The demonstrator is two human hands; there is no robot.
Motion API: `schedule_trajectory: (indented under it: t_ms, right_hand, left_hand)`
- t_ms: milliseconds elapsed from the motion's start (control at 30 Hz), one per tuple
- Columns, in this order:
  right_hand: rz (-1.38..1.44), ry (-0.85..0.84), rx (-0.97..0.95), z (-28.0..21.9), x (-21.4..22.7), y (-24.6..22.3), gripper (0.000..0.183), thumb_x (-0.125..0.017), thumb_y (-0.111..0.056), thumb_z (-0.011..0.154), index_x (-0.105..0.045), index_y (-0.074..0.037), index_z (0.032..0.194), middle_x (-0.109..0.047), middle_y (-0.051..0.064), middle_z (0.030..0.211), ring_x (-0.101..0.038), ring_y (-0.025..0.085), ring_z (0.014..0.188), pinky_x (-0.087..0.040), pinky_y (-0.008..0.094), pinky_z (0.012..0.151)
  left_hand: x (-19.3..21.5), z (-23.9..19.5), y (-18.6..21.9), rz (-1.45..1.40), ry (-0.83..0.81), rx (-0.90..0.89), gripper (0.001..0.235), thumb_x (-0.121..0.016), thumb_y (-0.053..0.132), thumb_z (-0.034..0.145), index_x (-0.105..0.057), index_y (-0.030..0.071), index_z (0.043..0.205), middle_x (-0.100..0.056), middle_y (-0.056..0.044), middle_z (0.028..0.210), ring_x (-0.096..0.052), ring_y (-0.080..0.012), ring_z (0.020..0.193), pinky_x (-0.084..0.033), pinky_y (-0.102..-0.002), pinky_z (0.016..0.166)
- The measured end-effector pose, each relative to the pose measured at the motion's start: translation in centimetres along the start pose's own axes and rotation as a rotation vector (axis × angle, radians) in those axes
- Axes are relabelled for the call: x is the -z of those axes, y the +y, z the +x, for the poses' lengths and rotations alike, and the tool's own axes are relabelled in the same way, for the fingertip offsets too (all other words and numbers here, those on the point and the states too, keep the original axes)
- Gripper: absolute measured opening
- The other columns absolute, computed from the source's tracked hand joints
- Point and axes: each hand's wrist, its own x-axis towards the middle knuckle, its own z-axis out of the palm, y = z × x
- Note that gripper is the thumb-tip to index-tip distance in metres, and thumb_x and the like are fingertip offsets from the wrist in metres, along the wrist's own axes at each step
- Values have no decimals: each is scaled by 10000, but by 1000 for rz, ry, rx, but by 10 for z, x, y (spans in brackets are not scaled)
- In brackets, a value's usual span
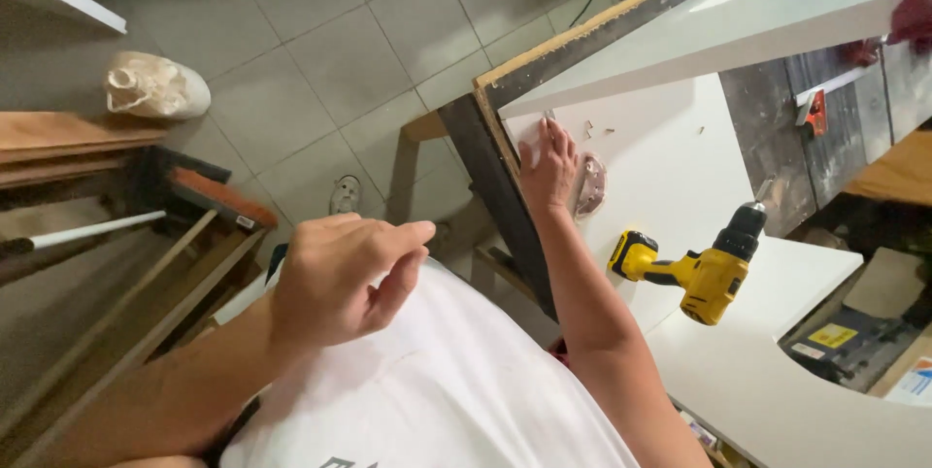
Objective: Using a power drill to drive screws into cabinet panels and hinges for assembly.
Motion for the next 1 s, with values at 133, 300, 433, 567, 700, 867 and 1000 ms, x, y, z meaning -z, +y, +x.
schedule_trajectory:
  t_ms: [133,300,433,567,700,867,1000]
  right_hand:
    - [71,72,13,6,-10,1,544,-747,-437,970,-658,-174,1438,-609,34,1461,-579,296,1322,-503,496,964]
    - [94,31,-9,7,-5,1,706,-763,-454,944,-549,-171,1554,-548,66,1532,-516,311,1388,-477,502,990]
    - [21,-36,-12,12,-16,9,732,-687,-577,953,-528,-222,1573,-502,4,1568,-444,250,1459,-448,471,1011]
    - [21,-60,-14,15,-7,6,728,-680,-576,955,-534,-210,1568,-509,16,1567,-437,255,1464,-434,473,1020]
    - [83,-60,-26,12,-6,7,747,-667,-580,969,-503,-203,1593,-472,26,1616,-422,264,1489,-417,470,1037]
    - [117,-50,-15,12,-9,8,707,-642,-576,992,-510,-225,1591,-483,28,1605,-407,264,1504,-402,474,1051]
    - [110,-51,-17,10,-11,9,690,-645,-581,988,-533,-241,1578,-481,5,1610,-394,244,1512,-396,462,1057]
  left_hand:
    - [-27,-24,11,77,54,112,231,-693,30,913,-743,31,1139,-658,0,653,-606,-159,479,-522,-278,455]
    - [-54,-30,28,104,24,139,191,-698,27,903,-758,39,1085,-635,-4,625,-618,-158,482,-524,-282,458]
    - [-65,-30,41,181,13,109,127,-705,31,905,-756,50,1020,-643,-17,628,-637,-153,482,-535,-255,467]
    - [-75,-31,49,206,7,119,105,-702,35,913,-747,55,1006,-626,-14,615,-637,-155,482,-536,-254,468]
    - [-83,-31,51,223,-24,110,82,-711,33,913,-743,61,984,-631,-27,609,-643,-154,481,-545,-246,471]
    - [-89,-28,51,244,-17,120,38,-704,41,935,-731,64,948,-573,-24,584,-631,-181,487,-550,-274,495]
    - [-92,-32,47,271,-30,126,36,-708,56,935,-737,77,938,-577,-19,577,-628,-170,482,-549,-266,496]
